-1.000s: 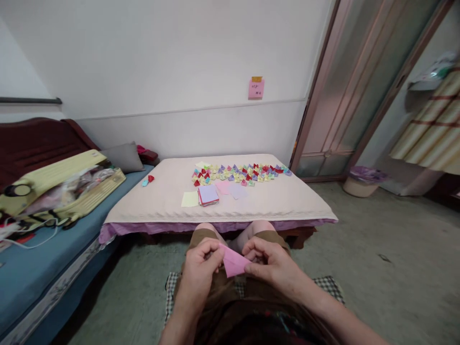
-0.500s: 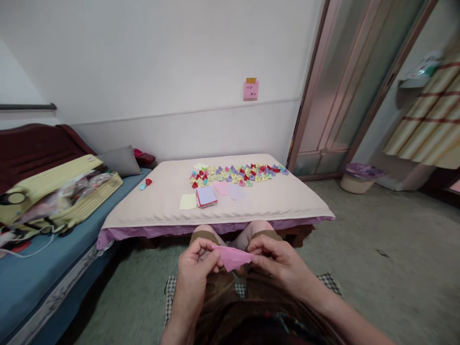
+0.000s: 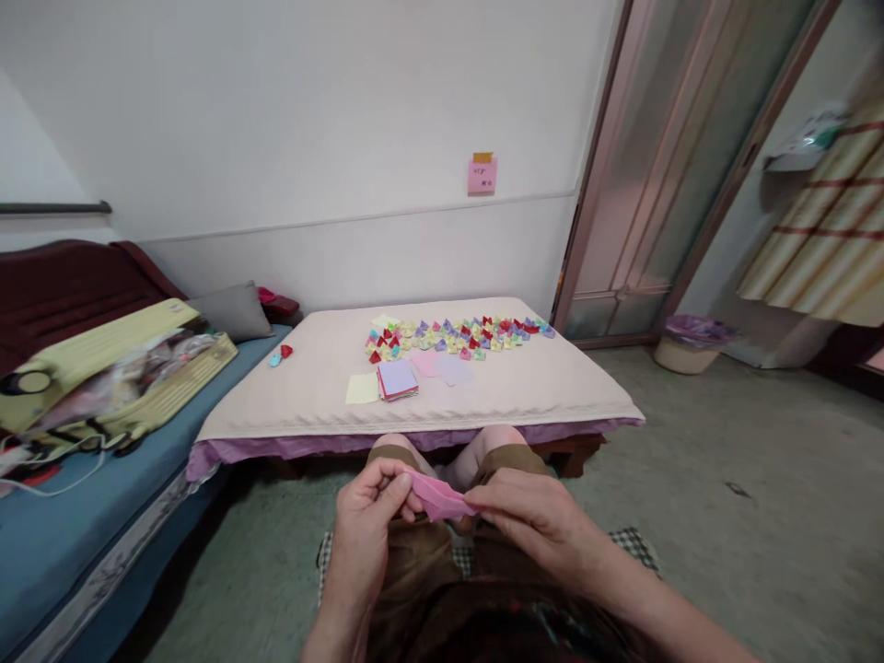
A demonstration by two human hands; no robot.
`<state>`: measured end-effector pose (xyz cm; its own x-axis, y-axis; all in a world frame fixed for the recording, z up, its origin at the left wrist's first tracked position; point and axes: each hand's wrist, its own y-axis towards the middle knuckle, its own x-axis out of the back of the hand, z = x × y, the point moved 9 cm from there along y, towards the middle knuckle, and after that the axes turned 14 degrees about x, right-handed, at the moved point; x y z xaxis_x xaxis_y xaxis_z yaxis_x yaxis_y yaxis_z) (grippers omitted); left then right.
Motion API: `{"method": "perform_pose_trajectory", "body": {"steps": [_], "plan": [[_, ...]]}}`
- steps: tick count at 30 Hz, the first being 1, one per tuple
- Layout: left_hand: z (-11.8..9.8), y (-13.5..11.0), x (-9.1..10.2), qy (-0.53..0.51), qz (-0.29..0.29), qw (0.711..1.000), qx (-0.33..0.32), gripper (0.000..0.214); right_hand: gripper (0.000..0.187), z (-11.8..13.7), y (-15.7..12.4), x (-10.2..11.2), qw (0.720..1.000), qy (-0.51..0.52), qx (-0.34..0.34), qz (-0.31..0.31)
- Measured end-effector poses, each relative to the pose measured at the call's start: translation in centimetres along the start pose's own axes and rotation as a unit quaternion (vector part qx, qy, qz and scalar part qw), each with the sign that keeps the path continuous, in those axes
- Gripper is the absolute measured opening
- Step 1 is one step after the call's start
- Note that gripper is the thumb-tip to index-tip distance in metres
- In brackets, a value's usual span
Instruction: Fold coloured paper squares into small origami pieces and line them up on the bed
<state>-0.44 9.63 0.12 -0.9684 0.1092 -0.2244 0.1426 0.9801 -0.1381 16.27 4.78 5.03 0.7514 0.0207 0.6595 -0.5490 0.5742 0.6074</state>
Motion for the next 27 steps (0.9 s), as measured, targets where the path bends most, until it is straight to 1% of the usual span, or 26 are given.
{"method": "perform_pose_trajectory", "body": {"steps": [3, 9, 10, 14, 16, 18, 22, 25, 27], "plan": [[0.1, 0.1, -0.1, -0.001, 0.003, 1.0, 0.003, 0.012, 0.028, 0.3, -0.1, -0.3, 0.999, -0.033, 0.031, 0.005], [0.0, 0.1, 0.0, -0.003, 0.007, 1.0, -0.004, 0.014, 0.018, 0.4, 0.0, -0.6, 0.998, -0.042, 0.029, 0.022], [0.0, 0.2, 0.0, -0.002, 0.008, 1.0, -0.004, 0.014, 0.018, 0.7, 0.0, -0.5, 0.998, -0.049, 0.037, 0.02], [0.3, 0.2, -0.3, 0.01, 0.016, 1.0, -0.001, 0.015, 0.015, 2.1, 0.6, 0.6, 0.99, -0.105, 0.093, -0.021], [0.5, 0.2, -0.7, 0.018, 0.026, 0.999, -0.002, 0.015, 0.014, 2.8, 1.1, 0.6, 0.987, -0.111, 0.117, -0.018], [0.7, 0.1, -1.3, 0.025, 0.043, 0.999, 0.002, 0.015, 0.014, 3.1, 1.5, 0.3, 0.986, -0.109, 0.127, -0.009], [1.7, -0.1, -3.0, 0.015, 0.09, 0.995, 0.036, 0.016, 0.015, 3.2, 2.1, -0.1, 0.984, -0.118, 0.132, -0.02], [2.5, -0.3, -4.0, 0.008, 0.114, 0.992, 0.059, 0.015, 0.014, 2.6, 2.2, -0.3, 0.986, -0.112, 0.117, -0.028], [2.6, -0.4, -4.3, 0.021, 0.113, 0.992, 0.057, 0.018, 0.013, 2.2, 2.1, -0.2, 0.989, -0.108, 0.098, -0.039]]}}
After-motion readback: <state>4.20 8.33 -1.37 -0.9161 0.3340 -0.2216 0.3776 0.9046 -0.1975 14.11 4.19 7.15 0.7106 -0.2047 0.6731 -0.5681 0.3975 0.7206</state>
